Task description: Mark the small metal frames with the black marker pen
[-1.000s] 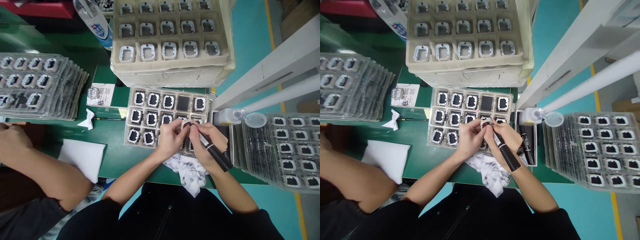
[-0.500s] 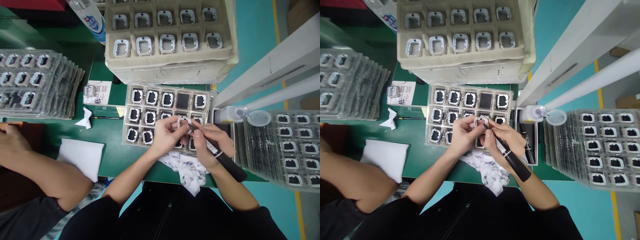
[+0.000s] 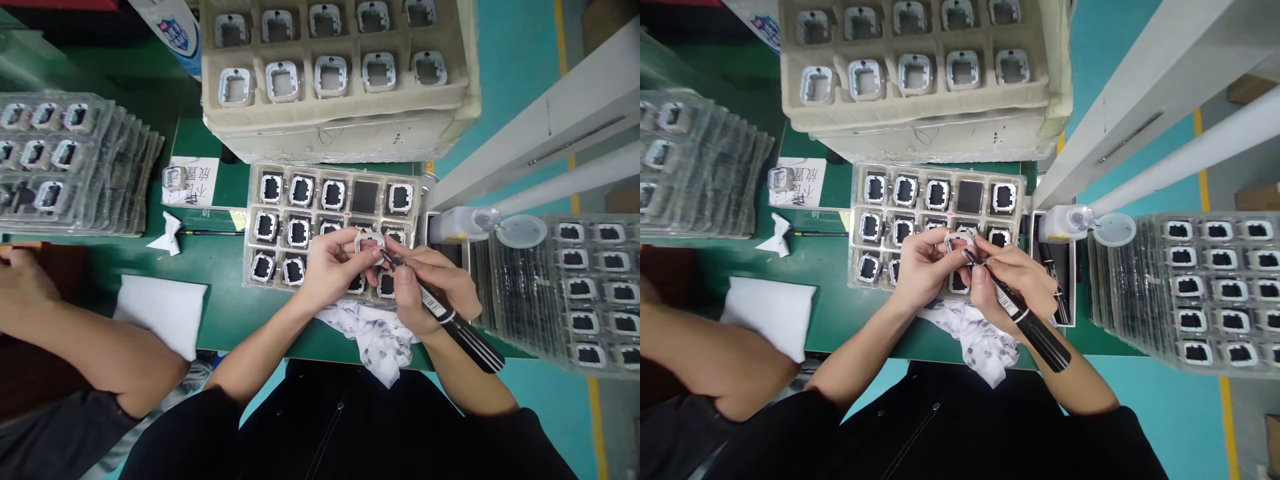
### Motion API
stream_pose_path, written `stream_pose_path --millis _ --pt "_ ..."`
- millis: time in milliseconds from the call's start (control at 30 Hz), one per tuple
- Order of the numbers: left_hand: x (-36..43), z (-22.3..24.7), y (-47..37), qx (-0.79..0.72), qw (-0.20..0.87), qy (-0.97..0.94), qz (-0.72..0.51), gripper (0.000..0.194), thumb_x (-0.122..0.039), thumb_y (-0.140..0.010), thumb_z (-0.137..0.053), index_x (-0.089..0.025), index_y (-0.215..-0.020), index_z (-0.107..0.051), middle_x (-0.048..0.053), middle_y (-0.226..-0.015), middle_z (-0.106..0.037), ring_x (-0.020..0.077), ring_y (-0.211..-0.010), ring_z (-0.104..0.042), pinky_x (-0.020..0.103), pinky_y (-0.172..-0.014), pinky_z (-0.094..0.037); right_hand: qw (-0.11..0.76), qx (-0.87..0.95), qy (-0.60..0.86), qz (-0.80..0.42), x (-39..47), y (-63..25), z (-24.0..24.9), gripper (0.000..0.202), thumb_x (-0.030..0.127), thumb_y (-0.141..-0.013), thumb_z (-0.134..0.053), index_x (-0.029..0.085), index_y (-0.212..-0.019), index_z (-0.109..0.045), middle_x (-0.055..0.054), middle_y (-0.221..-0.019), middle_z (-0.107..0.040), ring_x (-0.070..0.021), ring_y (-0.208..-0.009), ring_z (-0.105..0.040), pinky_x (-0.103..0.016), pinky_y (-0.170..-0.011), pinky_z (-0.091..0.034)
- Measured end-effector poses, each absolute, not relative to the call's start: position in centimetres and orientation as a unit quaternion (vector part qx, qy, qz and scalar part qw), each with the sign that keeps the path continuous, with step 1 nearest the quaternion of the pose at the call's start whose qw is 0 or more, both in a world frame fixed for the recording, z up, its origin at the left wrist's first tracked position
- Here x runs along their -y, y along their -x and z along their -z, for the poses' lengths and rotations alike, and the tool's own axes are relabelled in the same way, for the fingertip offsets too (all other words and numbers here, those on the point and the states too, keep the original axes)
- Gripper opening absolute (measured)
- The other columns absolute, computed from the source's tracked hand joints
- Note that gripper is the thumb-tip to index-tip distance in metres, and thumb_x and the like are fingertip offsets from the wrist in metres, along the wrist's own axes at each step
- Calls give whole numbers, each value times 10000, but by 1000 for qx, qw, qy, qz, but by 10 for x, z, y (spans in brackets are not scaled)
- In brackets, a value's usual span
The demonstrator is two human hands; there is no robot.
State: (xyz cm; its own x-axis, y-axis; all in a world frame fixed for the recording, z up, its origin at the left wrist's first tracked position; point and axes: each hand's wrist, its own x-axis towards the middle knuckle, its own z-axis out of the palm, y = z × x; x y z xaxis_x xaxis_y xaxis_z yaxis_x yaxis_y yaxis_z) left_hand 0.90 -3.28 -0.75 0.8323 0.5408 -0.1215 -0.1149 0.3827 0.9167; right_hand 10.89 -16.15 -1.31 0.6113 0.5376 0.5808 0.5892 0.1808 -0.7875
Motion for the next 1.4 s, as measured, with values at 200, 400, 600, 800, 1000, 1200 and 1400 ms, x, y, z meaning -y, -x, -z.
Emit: stream_pose_path --millis 200,400,600,800,1000,1200,1400 --pt "32 7 -10 -194 782 -543 -235 411 -529 -802 -964 -167 -811 -769 18 -715 -766 153 -579 -737 255 -573 -628 627 463 622 71 159 -109 7 90 192 -973 -771 250 -920 -725 -44 -871 -814 -334 -919 -851 -461 -714 -742" --pt "32 9 -12 -211 770 -550 -245 430 -539 -748 -995 -172 -773 -771 5 -678 -727 144 -567 -704 258 -565 -619 608 503 608 87 160 -113 6 83 225 -976 -744 281 -997 -688 -25 -882 -810 -308 -879 -850 -479 -728 -774" --pt "37 8 -6 -232 736 -580 -260 357 -464 -785 -977 -177 -807 -765 4 -687 -746 133 -531 -679 236 -506 -566 630 507 579 99 156 -110 4 230 111 -925 -762 281 -1060 -686 -19 -914 -818 -302 -872 -850 -477 -776 -773" --pt "39 11 -1 -230 668 -643 -297 212 -325 -867 -896 -176 -809 -755 0 -672 -740 122 -573 -670 214 -544 -535 615 524 582 92 156 -109 2 286 70 -901 -762 274 -1087 -687 -34 -923 -815 -309 -904 -850 -471 -781 -775" --pt "39 11 2 -216 613 -691 -315 127 -263 -891 -862 -174 -851 -781 -1 -703 -747 97 -570 -614 205 -538 -489 607 518 594 100 155 -108 2 255 98 -923 -752 280 -1078 -661 -31 -902 -807 -321 -932 -850 -460 -746 -774" --pt "31 8 -3 -211 735 -598 -240 319 -448 -821 -952 -176 -818 -785 14 -688 -751 145 -542 -693 239 -502 -546 614 527 579 104 158 -111 3 274 99 -908 -773 275 -1090 -667 -28 -934 -817 -312 -886 -851 -473 -737 -773" --pt "31 16 -6 -212 825 -495 -174 402 -500 -763 -990 -170 -836 -771 29 -695 -776 154 -443 -666 248 -416 -539 645 513 559 90 159 -111 7 313 78 -909 -772 275 -1140 -696 -24 -971 -828 -280 -851 -844 -503 -785 -778"
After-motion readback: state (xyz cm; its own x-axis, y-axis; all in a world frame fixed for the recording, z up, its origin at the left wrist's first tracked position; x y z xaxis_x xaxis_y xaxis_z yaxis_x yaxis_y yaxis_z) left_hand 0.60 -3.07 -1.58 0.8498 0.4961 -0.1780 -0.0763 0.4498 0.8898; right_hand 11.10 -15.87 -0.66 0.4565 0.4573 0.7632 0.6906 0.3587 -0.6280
